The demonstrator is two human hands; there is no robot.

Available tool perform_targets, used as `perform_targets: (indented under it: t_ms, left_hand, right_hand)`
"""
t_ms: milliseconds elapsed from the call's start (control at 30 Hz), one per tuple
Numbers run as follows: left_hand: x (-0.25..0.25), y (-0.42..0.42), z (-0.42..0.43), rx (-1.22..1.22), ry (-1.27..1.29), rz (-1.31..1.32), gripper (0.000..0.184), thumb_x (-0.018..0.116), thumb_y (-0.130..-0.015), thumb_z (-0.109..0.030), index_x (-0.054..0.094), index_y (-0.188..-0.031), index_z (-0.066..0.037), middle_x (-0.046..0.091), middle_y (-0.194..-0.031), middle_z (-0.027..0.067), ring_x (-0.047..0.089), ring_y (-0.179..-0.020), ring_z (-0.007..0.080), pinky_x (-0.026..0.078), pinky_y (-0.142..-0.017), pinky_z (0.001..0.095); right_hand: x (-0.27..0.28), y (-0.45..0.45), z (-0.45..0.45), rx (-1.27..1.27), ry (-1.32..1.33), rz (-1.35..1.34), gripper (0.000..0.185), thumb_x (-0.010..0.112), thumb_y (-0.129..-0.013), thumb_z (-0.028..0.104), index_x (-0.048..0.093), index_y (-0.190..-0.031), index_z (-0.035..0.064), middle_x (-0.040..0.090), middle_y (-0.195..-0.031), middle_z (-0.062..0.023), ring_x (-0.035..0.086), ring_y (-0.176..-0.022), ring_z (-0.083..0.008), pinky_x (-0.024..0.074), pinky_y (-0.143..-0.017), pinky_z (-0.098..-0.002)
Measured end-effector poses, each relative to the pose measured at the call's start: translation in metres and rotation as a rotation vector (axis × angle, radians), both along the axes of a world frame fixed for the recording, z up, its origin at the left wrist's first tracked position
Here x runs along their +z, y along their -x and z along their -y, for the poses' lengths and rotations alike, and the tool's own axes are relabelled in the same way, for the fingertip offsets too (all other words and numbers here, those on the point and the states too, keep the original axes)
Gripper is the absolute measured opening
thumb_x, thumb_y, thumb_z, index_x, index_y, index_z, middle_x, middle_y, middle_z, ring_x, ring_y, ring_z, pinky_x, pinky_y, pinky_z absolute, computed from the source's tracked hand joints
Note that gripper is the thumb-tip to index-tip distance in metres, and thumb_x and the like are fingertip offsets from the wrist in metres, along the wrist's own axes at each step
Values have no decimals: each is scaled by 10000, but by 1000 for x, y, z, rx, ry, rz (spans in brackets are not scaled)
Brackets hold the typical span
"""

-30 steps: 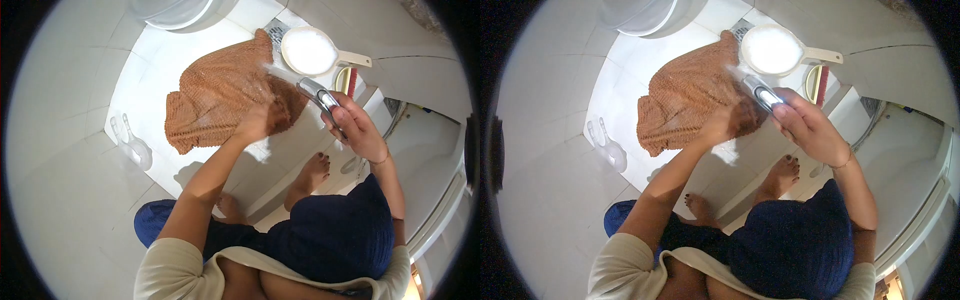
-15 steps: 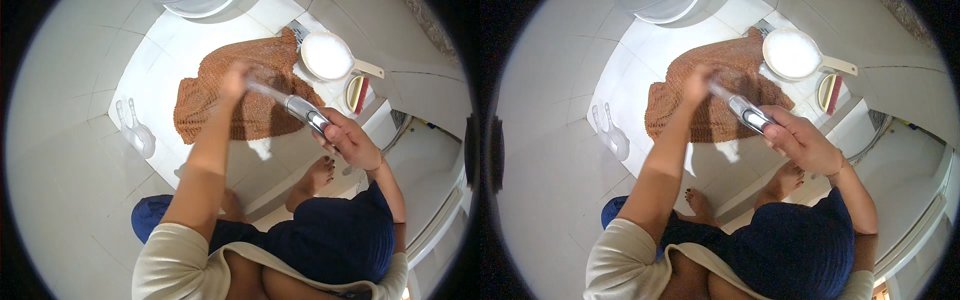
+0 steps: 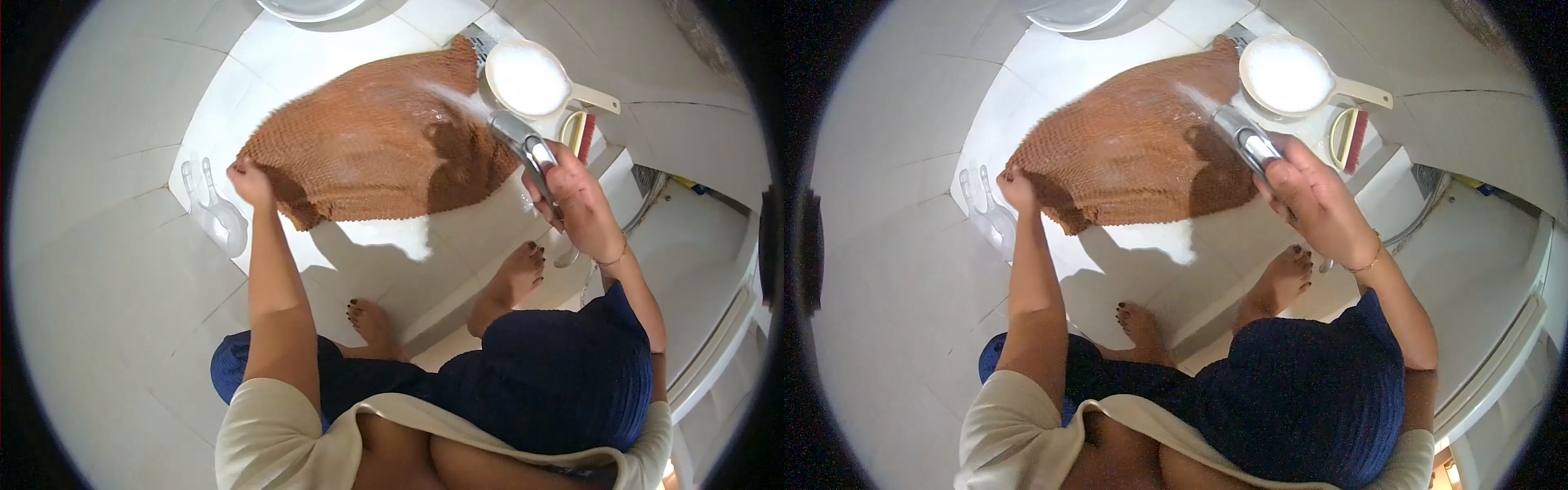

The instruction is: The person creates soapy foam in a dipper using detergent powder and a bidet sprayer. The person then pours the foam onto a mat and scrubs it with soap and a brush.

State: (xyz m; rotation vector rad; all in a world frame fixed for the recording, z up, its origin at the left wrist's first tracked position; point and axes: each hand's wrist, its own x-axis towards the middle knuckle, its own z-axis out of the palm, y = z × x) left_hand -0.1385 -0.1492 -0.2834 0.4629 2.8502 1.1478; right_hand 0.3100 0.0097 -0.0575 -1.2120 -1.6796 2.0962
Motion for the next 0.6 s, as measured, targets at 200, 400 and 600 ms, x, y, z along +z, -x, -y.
perform_targets:
  t_ms: [200, 400, 600]
  left_hand:
    - [-6, -62, 2, -496, 391, -475, 604, 708, -694, -251, 467, -1190, -4, 481, -1172, 214, 451, -1082, 352, 351, -902, 482]
    - [0, -212, -73, -1045, 153, -60, 358, 641, -745, -91, 579, -1097, -71, 493, -1145, 163, 462, -1076, 346, 377, -935, 404]
    - [11, -279, -131, -1175, 196, 149, 297, 512, -827, -94, 563, -1119, -90, 536, -1111, 168, 526, -1034, 339, 421, -883, 418]
  right_hand:
    - [-7, -10, 9, 230, -45, 42, 394, 391, -966, 356, 456, -1198, 45, 461, -778, 8, 453, -688, -69, 386, -614, -192]
    - [-6, -21, 8, 115, 42, 124, 357, 371, -975, 341, 486, -1145, 48, 406, -711, 26, 402, -625, -58, 361, -538, -195]
    - [0, -44, 5, -34, 121, 205, 300, 379, -976, 311, 478, -1080, 47, 398, -718, 29, 394, -630, -53, 359, -559, -196]
